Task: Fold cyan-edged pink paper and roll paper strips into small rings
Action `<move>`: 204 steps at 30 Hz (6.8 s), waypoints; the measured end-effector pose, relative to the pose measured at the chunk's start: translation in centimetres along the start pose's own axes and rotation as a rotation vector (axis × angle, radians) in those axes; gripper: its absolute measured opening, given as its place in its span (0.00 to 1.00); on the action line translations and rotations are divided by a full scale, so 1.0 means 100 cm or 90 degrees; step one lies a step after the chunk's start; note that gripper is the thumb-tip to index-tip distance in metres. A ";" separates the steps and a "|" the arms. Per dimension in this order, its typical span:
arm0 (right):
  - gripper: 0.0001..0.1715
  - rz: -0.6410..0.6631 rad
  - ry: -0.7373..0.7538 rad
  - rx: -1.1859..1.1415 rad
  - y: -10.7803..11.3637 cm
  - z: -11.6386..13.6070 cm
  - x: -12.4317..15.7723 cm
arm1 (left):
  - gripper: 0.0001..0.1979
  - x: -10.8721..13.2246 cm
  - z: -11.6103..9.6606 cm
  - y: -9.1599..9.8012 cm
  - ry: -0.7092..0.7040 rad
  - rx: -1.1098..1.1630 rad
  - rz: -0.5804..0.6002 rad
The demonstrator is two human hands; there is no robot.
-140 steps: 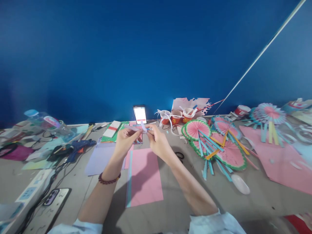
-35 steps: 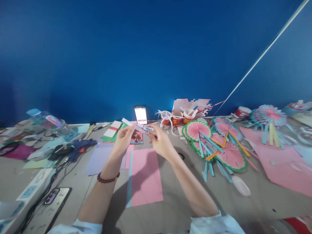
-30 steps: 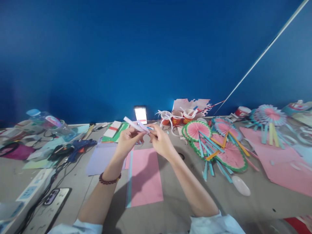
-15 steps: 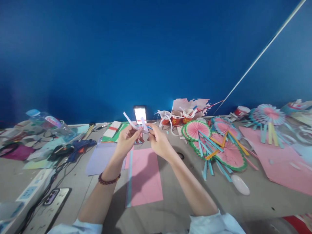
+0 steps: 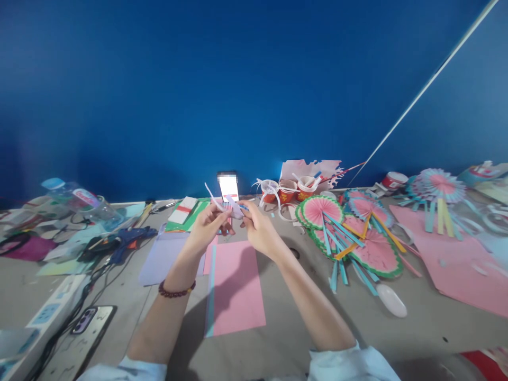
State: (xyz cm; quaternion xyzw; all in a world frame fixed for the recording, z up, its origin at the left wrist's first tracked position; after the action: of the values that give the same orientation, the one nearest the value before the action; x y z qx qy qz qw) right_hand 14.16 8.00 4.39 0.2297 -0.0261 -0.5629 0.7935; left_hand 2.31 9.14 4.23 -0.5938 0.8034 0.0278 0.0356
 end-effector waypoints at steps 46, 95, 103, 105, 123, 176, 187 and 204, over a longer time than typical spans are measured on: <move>0.21 -0.087 -0.030 -0.053 0.013 -0.004 0.000 | 0.17 0.002 -0.004 0.004 -0.036 0.027 -0.065; 0.20 -0.129 -0.025 -0.018 0.020 -0.006 0.000 | 0.22 0.001 0.003 0.010 -0.011 0.070 -0.080; 0.20 -0.145 -0.029 -0.041 0.024 0.000 0.004 | 0.15 0.002 -0.003 0.002 -0.056 0.039 -0.071; 0.21 -0.138 -0.037 -0.031 0.022 0.001 0.004 | 0.14 0.003 -0.004 0.003 -0.072 0.043 -0.096; 0.22 -0.090 -0.027 -0.063 0.016 -0.008 0.000 | 0.17 0.000 -0.001 0.001 -0.066 0.058 -0.057; 0.26 -0.053 0.023 0.003 0.011 0.003 0.001 | 0.14 0.008 -0.012 -0.010 -0.130 -0.019 -0.090; 0.26 -0.061 0.017 -0.009 0.013 0.001 0.000 | 0.15 0.008 -0.010 -0.009 -0.124 -0.020 -0.095; 0.25 -0.102 -0.001 0.037 0.018 -0.006 0.000 | 0.14 0.000 -0.002 -0.010 -0.096 0.023 -0.020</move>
State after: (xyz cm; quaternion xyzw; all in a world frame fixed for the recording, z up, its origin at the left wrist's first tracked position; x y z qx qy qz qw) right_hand 15.96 8.67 4.58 0.2536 -0.0251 -0.6236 0.7390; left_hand 3.28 8.79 4.45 -0.6021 0.7892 0.0571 0.1070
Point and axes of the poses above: each hand's wrist, its own x-axis away from the middle knuckle, its own y-axis out of the back of the hand, z = x × y, the point moved 10 cm from there along -x, towards the middle knuckle, and after that the axes turned 7 degrees about z, right-handed, at the moved point
